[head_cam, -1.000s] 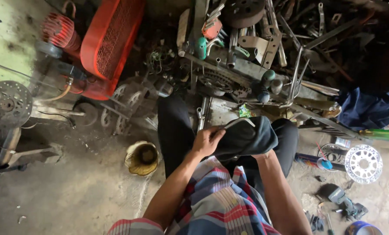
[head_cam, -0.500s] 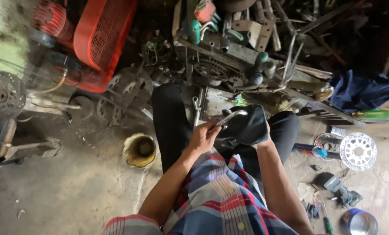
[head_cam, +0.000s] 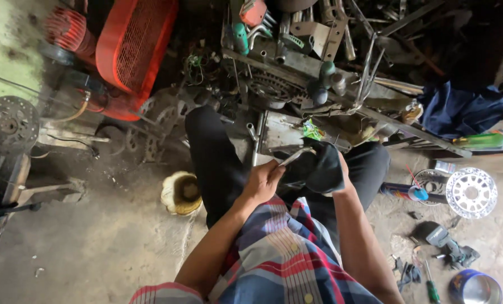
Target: The person uses a hex key to tighten a bolt on a black mechanical component held in their lap. They repeatedly adjust the tool and the component while working in a cluttered workshop environment.
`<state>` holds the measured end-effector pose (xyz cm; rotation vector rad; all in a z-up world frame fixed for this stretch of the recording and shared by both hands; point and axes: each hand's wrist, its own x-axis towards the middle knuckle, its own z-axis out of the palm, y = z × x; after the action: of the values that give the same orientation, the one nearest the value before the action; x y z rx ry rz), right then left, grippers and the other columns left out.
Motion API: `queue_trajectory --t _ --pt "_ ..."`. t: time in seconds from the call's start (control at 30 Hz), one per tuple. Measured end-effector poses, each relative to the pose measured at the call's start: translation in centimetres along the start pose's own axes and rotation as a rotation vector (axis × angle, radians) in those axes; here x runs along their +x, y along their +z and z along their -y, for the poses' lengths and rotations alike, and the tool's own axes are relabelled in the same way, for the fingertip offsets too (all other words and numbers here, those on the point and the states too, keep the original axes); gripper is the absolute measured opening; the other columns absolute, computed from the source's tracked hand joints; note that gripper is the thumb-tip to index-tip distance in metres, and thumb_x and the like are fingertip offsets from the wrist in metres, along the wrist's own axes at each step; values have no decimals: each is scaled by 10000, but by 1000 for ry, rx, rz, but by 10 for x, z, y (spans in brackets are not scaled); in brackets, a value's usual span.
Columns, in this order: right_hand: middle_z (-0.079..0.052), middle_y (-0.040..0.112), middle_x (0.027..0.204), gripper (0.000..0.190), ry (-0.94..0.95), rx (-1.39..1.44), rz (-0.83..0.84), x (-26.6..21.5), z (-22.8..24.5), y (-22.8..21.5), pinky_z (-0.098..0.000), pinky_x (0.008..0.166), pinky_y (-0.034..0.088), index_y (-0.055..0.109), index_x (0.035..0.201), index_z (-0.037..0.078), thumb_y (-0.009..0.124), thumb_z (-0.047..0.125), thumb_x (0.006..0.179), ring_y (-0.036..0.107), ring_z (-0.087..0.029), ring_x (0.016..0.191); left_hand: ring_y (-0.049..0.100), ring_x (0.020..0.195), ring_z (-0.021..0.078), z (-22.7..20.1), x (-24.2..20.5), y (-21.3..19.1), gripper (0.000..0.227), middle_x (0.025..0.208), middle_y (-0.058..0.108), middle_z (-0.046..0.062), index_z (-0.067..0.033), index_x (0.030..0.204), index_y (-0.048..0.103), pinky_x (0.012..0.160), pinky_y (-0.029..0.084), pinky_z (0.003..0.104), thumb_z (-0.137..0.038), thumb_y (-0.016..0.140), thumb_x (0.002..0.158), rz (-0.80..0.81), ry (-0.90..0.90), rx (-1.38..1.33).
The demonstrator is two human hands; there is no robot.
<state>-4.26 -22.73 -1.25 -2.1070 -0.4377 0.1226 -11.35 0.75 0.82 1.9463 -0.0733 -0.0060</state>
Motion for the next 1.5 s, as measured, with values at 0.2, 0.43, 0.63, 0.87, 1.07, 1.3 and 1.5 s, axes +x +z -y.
queue_trajectory --t 0.2,0.43,0.63,0.87,1.07,1.3,1.5 --pt "-155 685 1089 527 -78 145 -291 -7 11 13 -313 897 526 616 1240 -13 738 115 743 647 -191 1003 475 509 280 -17 6 5 283 593 500 146 -28 903 612 510 374 413 -272 551 1032 93 -34 -107" --pt "-66 655 823 201 -363 -314 -140 11 35 10 -431 710 437 690 845 126 864 179 760 575 -295 794 534 569 349 26 8 13 343 642 549 163 -35 898 586 553 403 445 -325 514 1066 77 25 -64" --pt "-130 656 898 384 -309 -355 -161 28 75 10 -502 714 409 730 972 84 857 207 631 528 -401 797 547 594 347 49 17 13 352 667 565 169 -50 883 590 571 402 463 -339 491 1057 53 -52 -55" --pt "-85 575 894 281 -145 578 -326 17 -9 59 -369 710 427 596 1112 -24 696 208 989 524 -237 808 465 615 193 71 30 15 388 664 501 66 -59 808 540 590 397 380 -305 439 1091 68 -33 -177" --pt "16 658 991 196 161 1029 -180 27 37 42 -245 755 508 636 1146 31 509 170 1092 600 -84 863 401 619 117 112 37 33 416 679 472 -16 -67 792 537 564 335 302 -299 413 1114 85 -171 -644" --pt "12 625 966 221 310 1101 -278 39 43 57 -252 734 509 648 1190 78 524 162 1028 587 -81 840 409 544 124 107 37 15 491 616 455 -20 -95 753 491 518 341 298 -396 377 1123 82 -265 -546" --pt "12 663 1026 118 66 566 -425 45 45 60 -220 848 501 677 1113 13 625 48 1013 583 -44 952 451 558 124 106 42 10 488 644 511 -15 -90 805 549 528 385 302 -451 384 1089 108 -149 -341"
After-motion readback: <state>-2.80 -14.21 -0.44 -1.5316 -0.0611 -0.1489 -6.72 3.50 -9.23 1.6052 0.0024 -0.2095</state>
